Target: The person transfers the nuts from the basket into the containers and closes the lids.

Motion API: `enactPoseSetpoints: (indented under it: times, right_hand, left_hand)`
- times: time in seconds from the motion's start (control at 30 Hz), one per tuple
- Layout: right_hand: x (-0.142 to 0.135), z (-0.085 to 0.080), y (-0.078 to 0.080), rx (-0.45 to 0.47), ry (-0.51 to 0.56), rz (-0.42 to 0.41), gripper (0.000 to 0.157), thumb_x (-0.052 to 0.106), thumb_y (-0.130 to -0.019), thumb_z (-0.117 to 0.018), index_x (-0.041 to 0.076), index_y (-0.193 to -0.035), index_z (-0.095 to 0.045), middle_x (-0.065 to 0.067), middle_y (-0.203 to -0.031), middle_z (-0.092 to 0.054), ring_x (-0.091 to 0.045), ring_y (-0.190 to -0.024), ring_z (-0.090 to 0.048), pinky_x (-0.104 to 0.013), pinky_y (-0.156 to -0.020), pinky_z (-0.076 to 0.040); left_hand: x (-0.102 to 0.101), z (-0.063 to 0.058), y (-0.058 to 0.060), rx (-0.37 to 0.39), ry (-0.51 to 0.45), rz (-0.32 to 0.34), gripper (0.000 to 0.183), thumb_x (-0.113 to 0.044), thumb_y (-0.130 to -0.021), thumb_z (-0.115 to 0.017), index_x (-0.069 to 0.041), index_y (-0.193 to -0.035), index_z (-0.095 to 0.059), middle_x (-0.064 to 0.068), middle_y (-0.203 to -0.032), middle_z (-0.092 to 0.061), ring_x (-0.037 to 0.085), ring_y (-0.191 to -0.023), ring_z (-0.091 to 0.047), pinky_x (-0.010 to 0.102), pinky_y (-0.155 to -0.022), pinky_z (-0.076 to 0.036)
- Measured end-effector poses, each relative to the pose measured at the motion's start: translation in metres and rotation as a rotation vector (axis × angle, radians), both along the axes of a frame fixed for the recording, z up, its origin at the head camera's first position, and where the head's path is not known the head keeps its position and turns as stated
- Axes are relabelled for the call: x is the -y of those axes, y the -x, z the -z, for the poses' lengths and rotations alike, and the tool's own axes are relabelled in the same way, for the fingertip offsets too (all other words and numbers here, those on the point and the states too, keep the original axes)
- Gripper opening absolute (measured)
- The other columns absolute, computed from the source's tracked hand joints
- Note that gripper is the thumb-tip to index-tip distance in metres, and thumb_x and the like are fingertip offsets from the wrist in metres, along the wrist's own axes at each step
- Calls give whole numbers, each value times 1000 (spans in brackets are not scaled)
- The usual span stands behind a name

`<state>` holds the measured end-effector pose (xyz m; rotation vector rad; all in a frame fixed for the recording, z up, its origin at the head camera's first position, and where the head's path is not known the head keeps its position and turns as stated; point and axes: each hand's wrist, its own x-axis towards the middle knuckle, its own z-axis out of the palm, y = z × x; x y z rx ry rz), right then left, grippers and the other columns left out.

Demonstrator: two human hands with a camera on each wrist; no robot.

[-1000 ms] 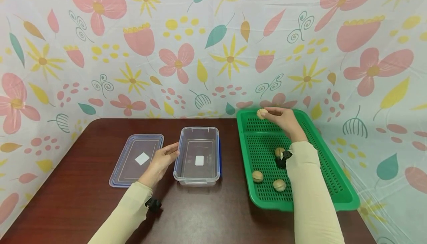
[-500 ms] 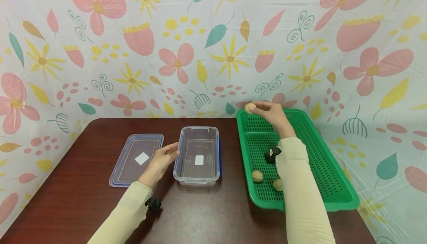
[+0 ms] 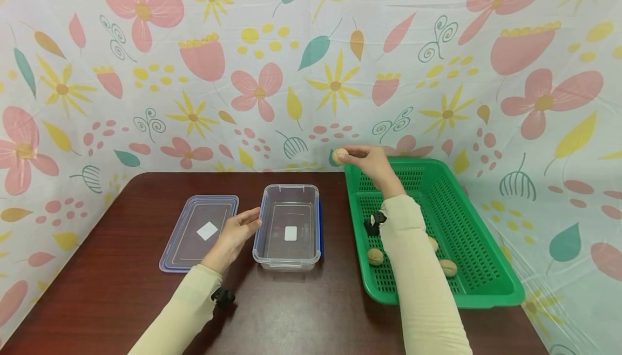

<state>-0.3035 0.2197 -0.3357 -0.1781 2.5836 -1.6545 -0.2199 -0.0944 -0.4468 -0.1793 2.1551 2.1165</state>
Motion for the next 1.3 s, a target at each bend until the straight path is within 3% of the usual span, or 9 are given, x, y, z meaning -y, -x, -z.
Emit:
enactPoseSetpoints:
  times: [0.4,0.7,1.03,1.3]
  right_hand:
    - [44,3,3,-4,44,-37,44,32,-78,-67,11,-116,-59,-10,-113,-59,-22,-104,-53,-43,-94,-38]
    - [71,6,-1,12,57,-109,43,28,-78,-67,7,-115,-59,-10,-110,-60,-22,-103,-53,-40,-93,-40]
    - [99,17,-3,-11,69,-121,37,22,-77,-69,4,-109,-62,-12,-104,-63,-22,-96,-58,-36,-85,-47]
    - [117,26,-1,9,82,-132,36,22,-78,-68,5,-109,-62,-12,-104,-63,-23,-94,-59,-41,-85,-46]
  left_hand:
    - [1,1,1,10,20,-2,41,-2,-85,-54,-2,-126,-48,19,-125,-48,28,-117,-44,40,-99,-34]
    - [0,0,1,11,20,-3,41,-2,-85,-54,-2,-126,-48,18,-126,-48,28,-116,-45,40,-98,-34]
    - [0,0,0,11,21,-5,41,-2,-85,-55,-2,-126,-48,18,-125,-49,27,-116,-45,40,-99,-34]
    - [1,1,0,4,10,-4,41,-1,-85,-55,-1,-125,-48,19,-125,-49,27,-115,-45,39,-99,-34]
